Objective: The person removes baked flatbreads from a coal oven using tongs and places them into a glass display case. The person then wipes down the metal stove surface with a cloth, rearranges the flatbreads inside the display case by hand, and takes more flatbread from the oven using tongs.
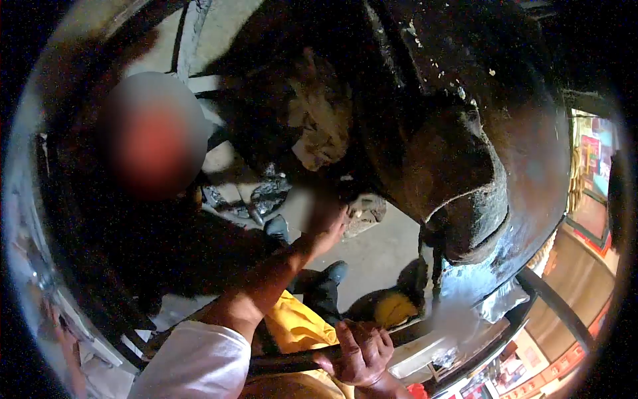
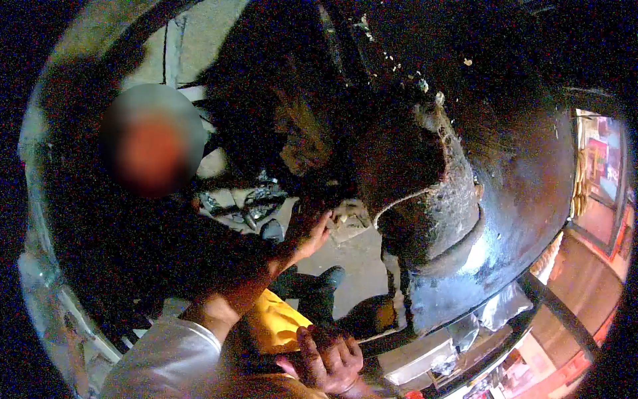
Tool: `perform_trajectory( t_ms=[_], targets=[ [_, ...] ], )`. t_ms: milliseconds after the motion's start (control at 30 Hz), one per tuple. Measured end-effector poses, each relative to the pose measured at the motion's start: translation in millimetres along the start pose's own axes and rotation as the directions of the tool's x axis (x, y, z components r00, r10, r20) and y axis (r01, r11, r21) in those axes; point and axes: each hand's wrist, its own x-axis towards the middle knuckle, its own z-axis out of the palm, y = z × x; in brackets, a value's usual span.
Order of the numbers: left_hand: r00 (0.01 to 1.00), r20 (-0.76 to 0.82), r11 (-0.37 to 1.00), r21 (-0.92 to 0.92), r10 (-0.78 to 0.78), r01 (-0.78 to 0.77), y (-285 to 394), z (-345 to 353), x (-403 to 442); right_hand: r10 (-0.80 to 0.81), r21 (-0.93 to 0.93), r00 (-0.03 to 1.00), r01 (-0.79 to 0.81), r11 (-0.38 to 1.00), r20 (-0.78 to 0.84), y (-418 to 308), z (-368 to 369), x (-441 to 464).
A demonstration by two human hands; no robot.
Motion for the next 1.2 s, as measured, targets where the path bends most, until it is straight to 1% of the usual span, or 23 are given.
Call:
perform_trajectory(
  t_ms=[33,200,233,300,400,433,500,533,567,600,633,667,700,767,800,867,900,967,1000,1033,1100,1133,1200],
  targets=[
    [1.0,0.008,0.993,0.116,-0.002,0.001,15.5,-15.1,6.1,0.006,0.017,1.0,-0.006,1.0,0.0,0.4,1.6,-1.6],
    [0.992,0.103,0.991,0.121,-0.067,0.054,4.5,-4.6,34.7,0.006,0.025,1.0,-0.006,1.0,0.012,0.8,1.3,-3.4],
    [0.986,0.105,0.986,-0.086,-0.131,0.141,-10.0,7.6,42.9,0.01,0.016,1.0,-0.01,1.0,0.025,0.8,1.4,-5.7],
    [0.974,0.122,0.932,-0.289,-0.19,0.218,-36.5,28.7,58.6,0.022,0.019,1.0,-0.022,1.0,0.01,0.5,3.0,-8.9],
    [0.996,-0.086,0.964,-0.267,-0.031,0.007,-43.6,25.9,68.7,0.022,-0.028,0.999,-0.021,0.999,0.029,-1.0,-0.4,-6.4],
    [0.985,-0.085,0.987,0.077,0.148,-0.142,-39.9,19.1,68.8,0.023,-0.032,0.999,-0.022,0.999,0.023,-1.0,-1.7,-6.1],
    [0.946,-0.02,0.862,0.418,0.325,-0.287,-27.8,-0.7,64.0,0.054,-0.035,0.998,-0.052,0.998,0.041,-2.5,-1.1,-5.4],
    [0.931,-0.136,0.902,0.33,0.338,-0.279,-20.3,-11.9,50.5,0.057,-0.032,0.998,-0.056,0.998,0.022,-3.3,0.1,-2.9],
    [0.967,-0.164,0.98,0.059,0.196,-0.189,-14.4,-21.6,28.4,0.057,-0.026,0.998,-0.057,0.998,0.013,-2.0,2.7,-3.0],
    [0.981,-0.188,0.971,-0.222,0.05,-0.092,-8.7,-31.0,6.2,0.057,-0.02,0.998,-0.057,0.998,0.003,-1.9,2.9,-2.5],
    [0.994,-0.001,0.897,-0.432,-0.105,0.095,14.0,-65.3,-5.1,0.081,-0.024,0.996,-0.08,0.996,0.033,-4.9,-0.4,1.0],
    [0.944,0.198,0.741,-0.585,-0.264,0.33,37.2,-100.2,-16.4,0.092,-0.041,0.995,-0.09,0.995,0.048,-7.1,-0.4,-2.6],
    [0.839,0.373,0.549,-0.636,-0.397,0.543,61.5,-136.2,-27.3,0.058,-0.036,0.998,-0.058,0.998,-0.02,-4.3,2.6,-1.2],
    [0.768,0.502,0.546,-0.543,-0.398,0.638,66.9,-163.5,-44.3,0.019,-0.026,0.995,-0.022,0.999,-0.094,-2.2,3.1,4.8],
    [0.794,0.491,0.599,-0.532,-0.358,0.599,62.8,-163.4,-50.7,0.046,-0.033,0.996,-0.048,0.998,-0.075,-5.1,1.4,5.5],
    [0.903,0.389,0.795,-0.484,-0.18,0.367,50.3,-154.8,-51.0,-0.004,-0.242,1.0,-0.001,0.97,-0.019,-4.0,7.8,-6.0],
    [0.924,0.362,0.837,-0.462,-0.124,0.293,44.7,-147.8,-45.6,-0.004,-0.242,1.0,0.001,0.97,-0.01,-2.2,11.6,-4.2],
    [0.879,0.469,0.822,-0.465,-0.086,0.328,39.4,-142.1,-34.2,0.02,-0.232,1.0,-0.025,0.972,-0.024,-1.3,14.7,-9.3],
    [0.884,0.46,0.75,-0.554,-0.087,0.362,43.7,-132.8,-26.4,0.035,-0.242,0.999,-0.036,0.97,-0.01,0.3,13.9,-12.6],
    [0.889,0.446,0.595,-0.687,-0.107,0.416,49.7,-123.9,-18.6,0.05,-0.218,0.999,-0.047,0.975,0.008,2.4,14.2,-15.0],
    [0.911,0.405,0.378,-0.834,-0.078,0.403,68.0,-127.1,-5.7,0.048,-0.211,0.999,-0.048,0.976,-0.007,3.8,21.4,-21.2],
    [0.92,0.391,0.363,-0.855,-0.014,0.369,75.2,-135.5,-2.9,0.046,-0.207,0.999,-0.047,0.977,-0.009,2.5,23.5,-20.2],
    [0.922,0.385,0.415,-0.834,-0.036,0.364,76.4,-120.8,4.7,0.007,-0.33,1.0,0.004,0.944,0.029,1.1,22.4,-16.6]
  ],
)
